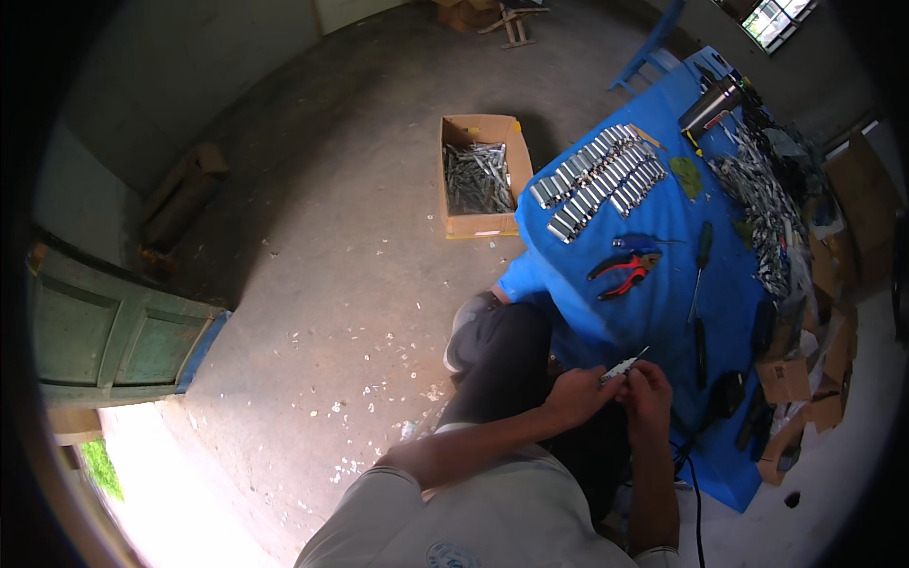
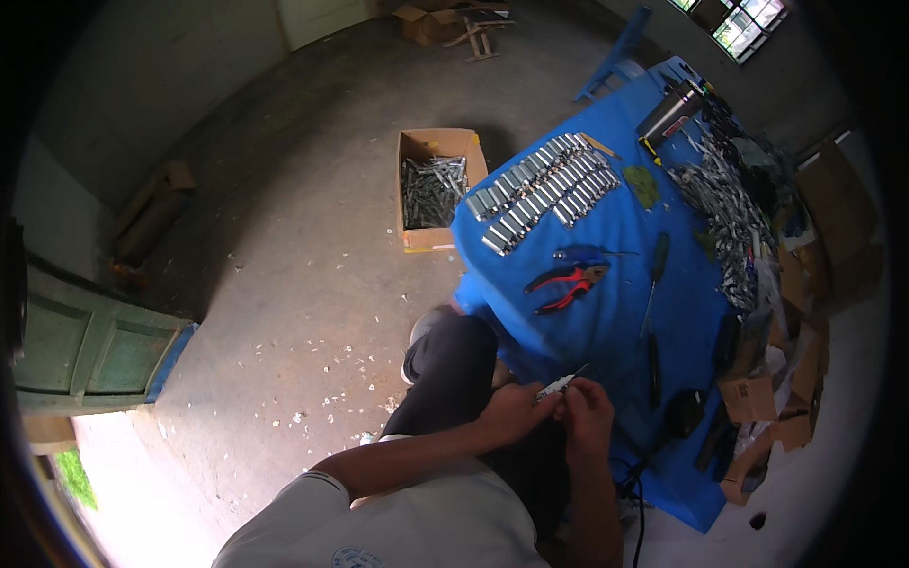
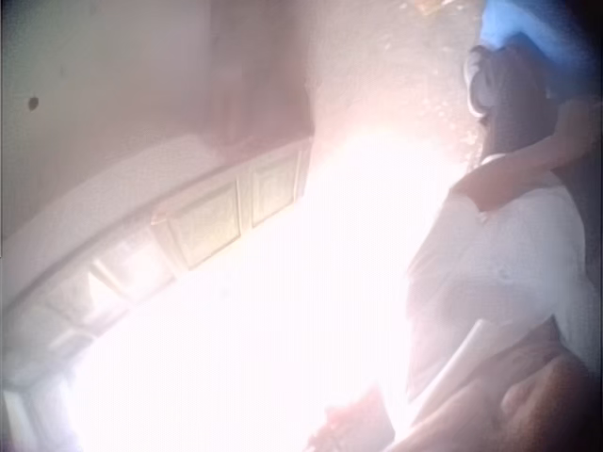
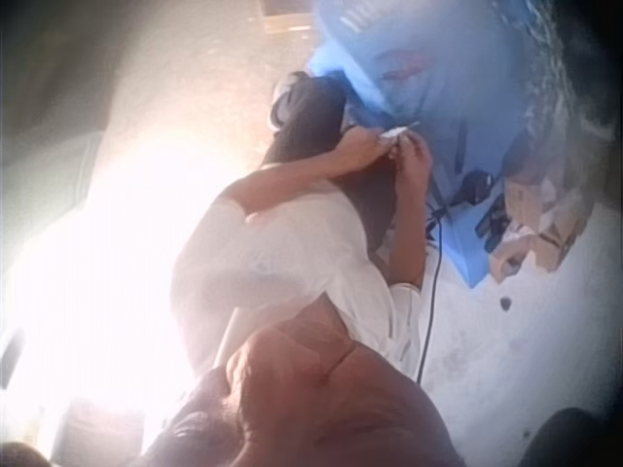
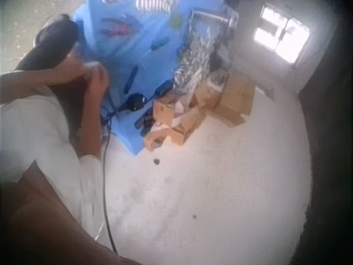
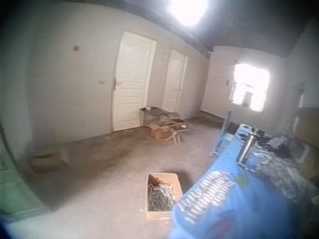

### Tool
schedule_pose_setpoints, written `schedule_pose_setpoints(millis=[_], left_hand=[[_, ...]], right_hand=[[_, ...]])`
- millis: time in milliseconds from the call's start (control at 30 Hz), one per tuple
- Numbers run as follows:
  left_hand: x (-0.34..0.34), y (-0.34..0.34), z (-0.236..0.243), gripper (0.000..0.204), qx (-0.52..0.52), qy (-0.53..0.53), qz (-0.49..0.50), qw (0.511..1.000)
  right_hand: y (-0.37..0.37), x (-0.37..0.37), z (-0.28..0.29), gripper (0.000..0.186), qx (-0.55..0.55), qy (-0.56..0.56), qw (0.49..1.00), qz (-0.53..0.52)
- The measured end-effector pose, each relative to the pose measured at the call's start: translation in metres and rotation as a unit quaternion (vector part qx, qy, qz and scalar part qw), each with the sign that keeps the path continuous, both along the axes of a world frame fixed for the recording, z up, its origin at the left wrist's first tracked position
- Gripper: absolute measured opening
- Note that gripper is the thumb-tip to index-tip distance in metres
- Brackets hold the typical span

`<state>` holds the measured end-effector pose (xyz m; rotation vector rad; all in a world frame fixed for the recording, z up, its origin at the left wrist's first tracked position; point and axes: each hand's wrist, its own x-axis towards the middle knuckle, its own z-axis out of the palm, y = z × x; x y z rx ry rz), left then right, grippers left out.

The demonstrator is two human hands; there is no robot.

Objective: The person sits at a blue table and uses a screwdriver to pry open cylindrical battery casings. They remove internal components and place the opened batteries into a cardboard box on the floor. The person repeatedly picks up batteries, opens them, and discards the casings.

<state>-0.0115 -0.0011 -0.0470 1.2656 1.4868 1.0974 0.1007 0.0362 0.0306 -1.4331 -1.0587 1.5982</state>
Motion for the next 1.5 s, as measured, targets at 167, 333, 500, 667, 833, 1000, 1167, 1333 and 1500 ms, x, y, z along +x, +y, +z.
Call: schedule_pose_setpoints(millis=[167,333,500,667,833,1000,1167,1333,1500], left_hand=[[0.0,0.007,-0.008,0.04,0.009,-0.245,-0.08,0.966],[-0.003,0.006,0.009,0.042,-0.142,-0.471,-0.172,0.854],[-0.007,0.01,0.013,0.042,-0.193,-0.54,-0.212,0.791],[-0.005,0.013,0.009,0.04,-0.208,-0.523,-0.201,0.801],[-0.012,0.012,0.011,0.039,-0.221,-0.546,-0.183,0.787],[-0.016,0.015,0.011,0.042,-0.233,-0.551,-0.194,0.777],[-0.018,0.021,0.02,0.043,-0.247,-0.536,-0.196,0.784],[-0.012,0.02,0.017,0.044,-0.254,-0.53,-0.187,0.787],[-0.005,0.019,0.016,0.047,-0.31,-0.529,-0.178,0.77]], right_hand=[[0.007,0.015,-0.007,0.019,0.028,-0.015,0.997,0.071],[0.014,0.024,0.002,0.022,-0.005,0.0,0.997,0.078],[0.018,0.027,0.016,0.023,-0.004,-0.032,0.994,0.1],[0.019,0.022,0.017,0.019,0.036,-0.064,0.992,0.106],[0.02,0.018,0.013,0.019,0.034,-0.067,0.991,0.111],[0.022,0.01,0.017,0.022,0.017,-0.048,0.992,0.112],[0.026,0.012,0.021,0.022,0.011,-0.047,0.99,0.129],[0.026,0.011,0.02,0.018,0.023,-0.054,0.99,0.13],[0.024,0.016,0.017,0.018,0.029,-0.036,0.991,0.123]])
